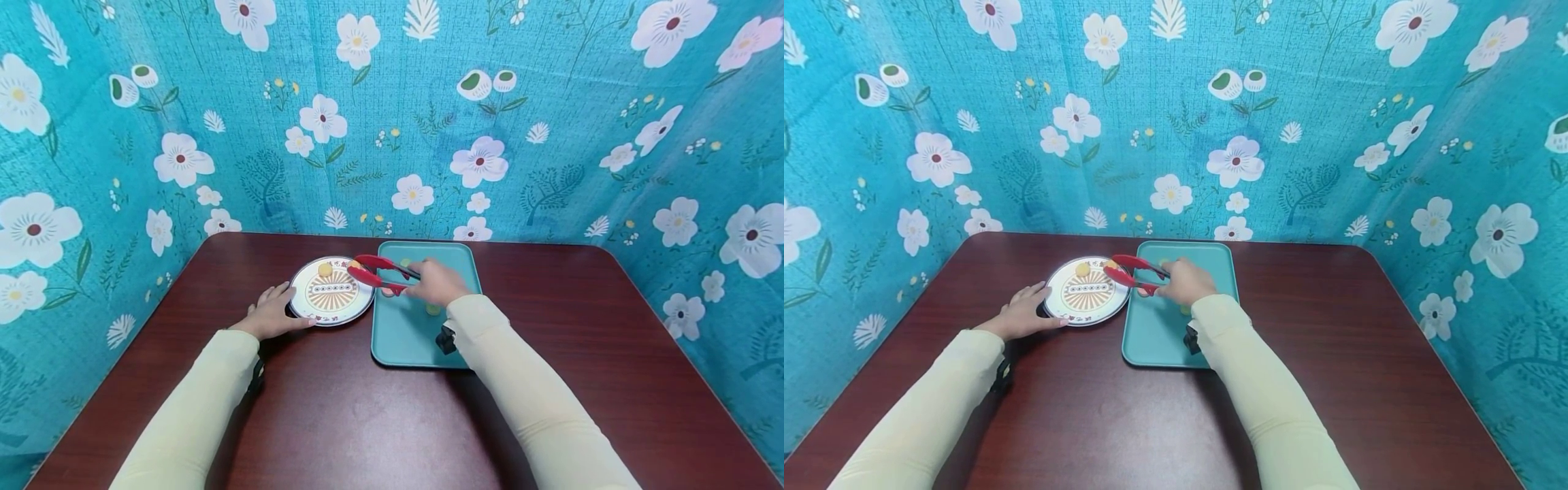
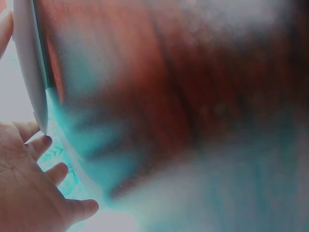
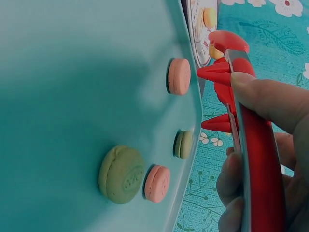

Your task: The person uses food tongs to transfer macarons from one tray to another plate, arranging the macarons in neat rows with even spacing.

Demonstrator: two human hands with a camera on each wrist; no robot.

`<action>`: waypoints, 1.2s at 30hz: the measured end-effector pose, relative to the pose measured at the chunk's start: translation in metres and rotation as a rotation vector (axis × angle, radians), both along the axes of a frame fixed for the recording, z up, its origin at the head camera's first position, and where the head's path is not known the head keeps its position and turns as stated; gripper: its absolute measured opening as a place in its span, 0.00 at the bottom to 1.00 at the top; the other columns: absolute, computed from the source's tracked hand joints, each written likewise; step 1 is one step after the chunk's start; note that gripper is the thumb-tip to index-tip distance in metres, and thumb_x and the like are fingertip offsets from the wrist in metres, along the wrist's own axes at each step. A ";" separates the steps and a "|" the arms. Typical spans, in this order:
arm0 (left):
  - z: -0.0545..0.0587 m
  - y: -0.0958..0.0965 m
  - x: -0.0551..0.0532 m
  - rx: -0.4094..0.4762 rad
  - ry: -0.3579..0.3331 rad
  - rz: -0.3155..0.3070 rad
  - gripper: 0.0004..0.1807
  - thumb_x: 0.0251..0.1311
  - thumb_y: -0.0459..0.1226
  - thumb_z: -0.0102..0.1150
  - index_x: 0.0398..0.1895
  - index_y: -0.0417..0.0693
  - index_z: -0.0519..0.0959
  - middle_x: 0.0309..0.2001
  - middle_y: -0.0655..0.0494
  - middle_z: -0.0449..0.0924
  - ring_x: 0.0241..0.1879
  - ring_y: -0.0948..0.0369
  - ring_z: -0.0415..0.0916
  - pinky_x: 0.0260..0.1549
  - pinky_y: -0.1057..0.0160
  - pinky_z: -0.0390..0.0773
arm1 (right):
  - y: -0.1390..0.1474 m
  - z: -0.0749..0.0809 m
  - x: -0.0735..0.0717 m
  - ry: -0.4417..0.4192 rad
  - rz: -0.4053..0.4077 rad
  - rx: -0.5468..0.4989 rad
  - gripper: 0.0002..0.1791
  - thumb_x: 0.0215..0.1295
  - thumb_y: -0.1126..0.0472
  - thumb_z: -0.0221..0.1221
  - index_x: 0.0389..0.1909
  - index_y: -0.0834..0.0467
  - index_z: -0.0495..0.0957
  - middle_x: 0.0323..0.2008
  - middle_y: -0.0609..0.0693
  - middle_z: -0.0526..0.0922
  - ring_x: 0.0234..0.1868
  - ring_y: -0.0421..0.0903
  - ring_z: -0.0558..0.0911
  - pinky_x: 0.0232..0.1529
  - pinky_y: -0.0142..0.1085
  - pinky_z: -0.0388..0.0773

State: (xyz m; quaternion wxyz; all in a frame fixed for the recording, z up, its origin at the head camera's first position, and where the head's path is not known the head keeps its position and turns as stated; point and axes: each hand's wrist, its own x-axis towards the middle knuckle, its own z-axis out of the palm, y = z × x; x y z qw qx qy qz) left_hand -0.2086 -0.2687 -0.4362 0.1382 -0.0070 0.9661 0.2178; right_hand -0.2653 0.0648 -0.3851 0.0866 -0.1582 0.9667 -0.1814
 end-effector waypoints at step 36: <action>-0.004 -0.001 -0.002 -0.006 0.003 0.012 0.61 0.46 0.66 0.62 0.75 0.39 0.50 0.75 0.37 0.42 0.72 0.36 0.34 0.62 0.27 0.42 | -0.025 -0.008 -0.002 0.017 -0.002 0.071 0.35 0.58 0.48 0.67 0.67 0.51 0.70 0.53 0.52 0.75 0.43 0.47 0.74 0.42 0.44 0.77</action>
